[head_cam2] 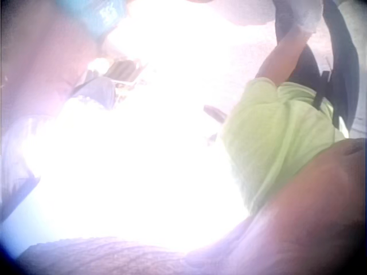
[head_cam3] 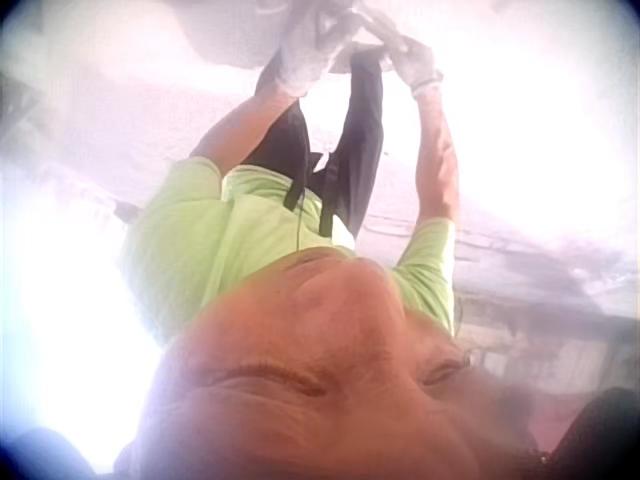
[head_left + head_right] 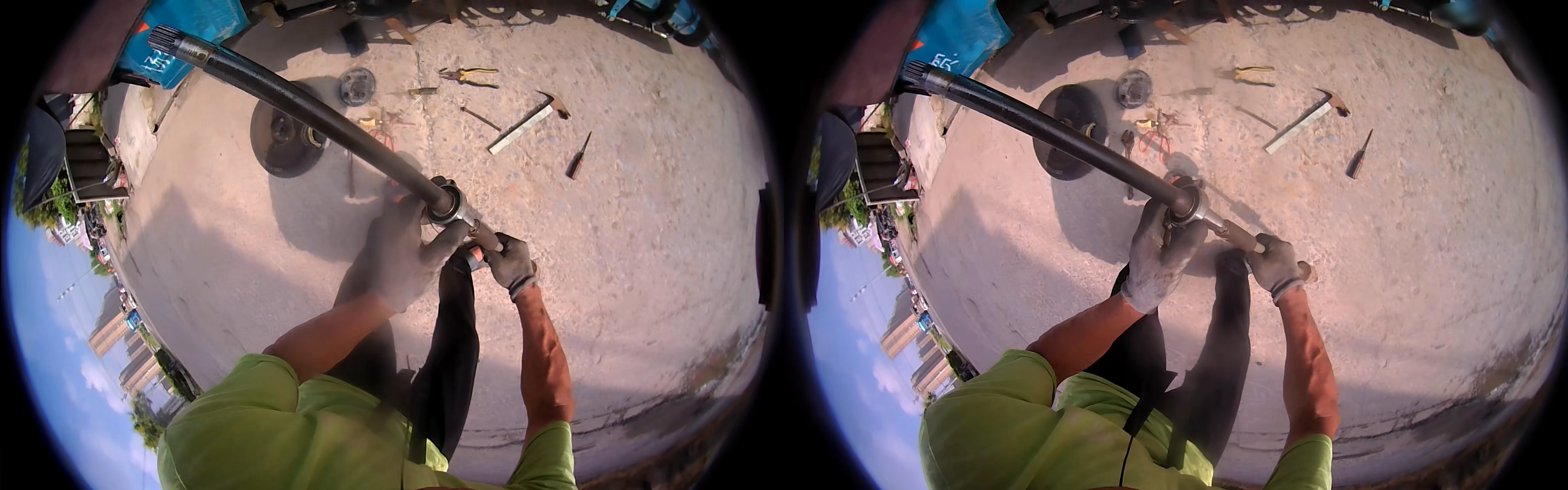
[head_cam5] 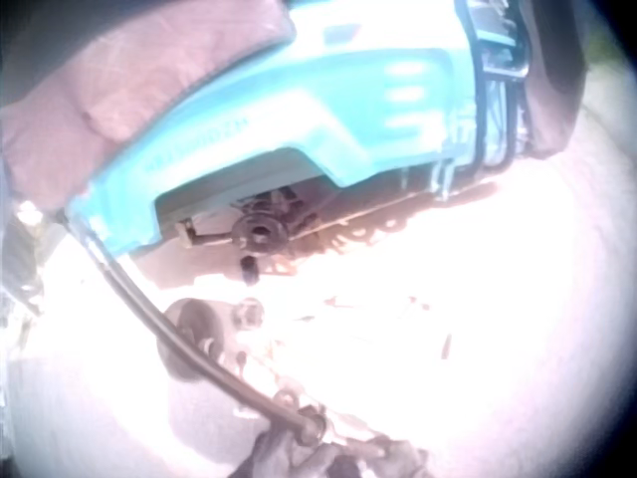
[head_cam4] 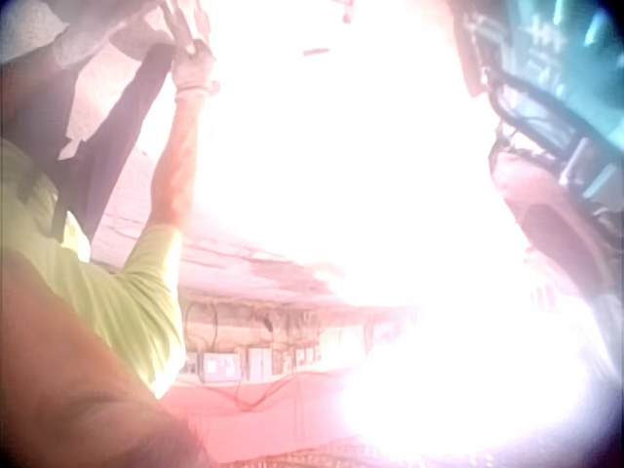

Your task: The person uses a screwdriver and pliers to remove a snap ring from a vehicle's rear axle housing, then uses a slide hammer to extract the axle shaft.

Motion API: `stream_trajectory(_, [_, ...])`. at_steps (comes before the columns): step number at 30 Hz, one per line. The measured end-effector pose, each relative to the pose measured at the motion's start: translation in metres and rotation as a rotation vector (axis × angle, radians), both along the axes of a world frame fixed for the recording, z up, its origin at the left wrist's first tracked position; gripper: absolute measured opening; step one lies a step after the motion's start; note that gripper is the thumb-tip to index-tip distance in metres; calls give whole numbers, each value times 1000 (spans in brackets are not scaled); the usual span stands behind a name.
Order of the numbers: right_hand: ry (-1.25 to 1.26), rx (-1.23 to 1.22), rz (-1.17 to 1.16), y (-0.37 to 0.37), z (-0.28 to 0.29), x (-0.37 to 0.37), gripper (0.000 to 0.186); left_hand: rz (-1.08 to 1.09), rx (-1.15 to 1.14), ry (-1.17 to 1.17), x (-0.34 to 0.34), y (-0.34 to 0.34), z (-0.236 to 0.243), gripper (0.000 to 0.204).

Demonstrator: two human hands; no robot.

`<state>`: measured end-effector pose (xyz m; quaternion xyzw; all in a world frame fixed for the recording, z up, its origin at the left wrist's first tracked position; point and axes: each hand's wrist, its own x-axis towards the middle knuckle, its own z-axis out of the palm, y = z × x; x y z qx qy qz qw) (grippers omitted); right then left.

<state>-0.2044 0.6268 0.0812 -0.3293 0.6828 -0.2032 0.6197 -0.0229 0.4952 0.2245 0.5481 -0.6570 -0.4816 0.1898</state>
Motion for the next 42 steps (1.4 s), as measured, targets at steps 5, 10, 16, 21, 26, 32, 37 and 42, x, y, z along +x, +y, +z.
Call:
stream_trajectory(5, [-40,-178,58,9,3,0,20,49,560,570,6,-34,-11,69])
stream_trajectory(10, [-109,-4,118,-2,33,3,22,-33,673,846,12,-54,-36,96])
stream_trajectory(16, [-66,-131,69,4,18,14,18,310,579,841,20,-16,-33,104])
stream_trajectory(21, [-181,-116,216,-12,-1,18,9,130,836,1190,1,-73,-78,110])
stream_trajectory(26, [-144,-100,123,-32,-58,33,19,-31,1059,1095,22,-96,-121,118])
stream_trajectory(32, [-32,75,152,-103,-92,45,36,-69,982,1026,67,-142,-180,103])
stream_trajectory(37, [101,96,246,-149,-106,56,47,-139,961,1268,85,-178,-218,97])
stream_trajectory(42, [178,109,246,-179,-117,57,45,-288,822,1292,115,-201,-240,95])
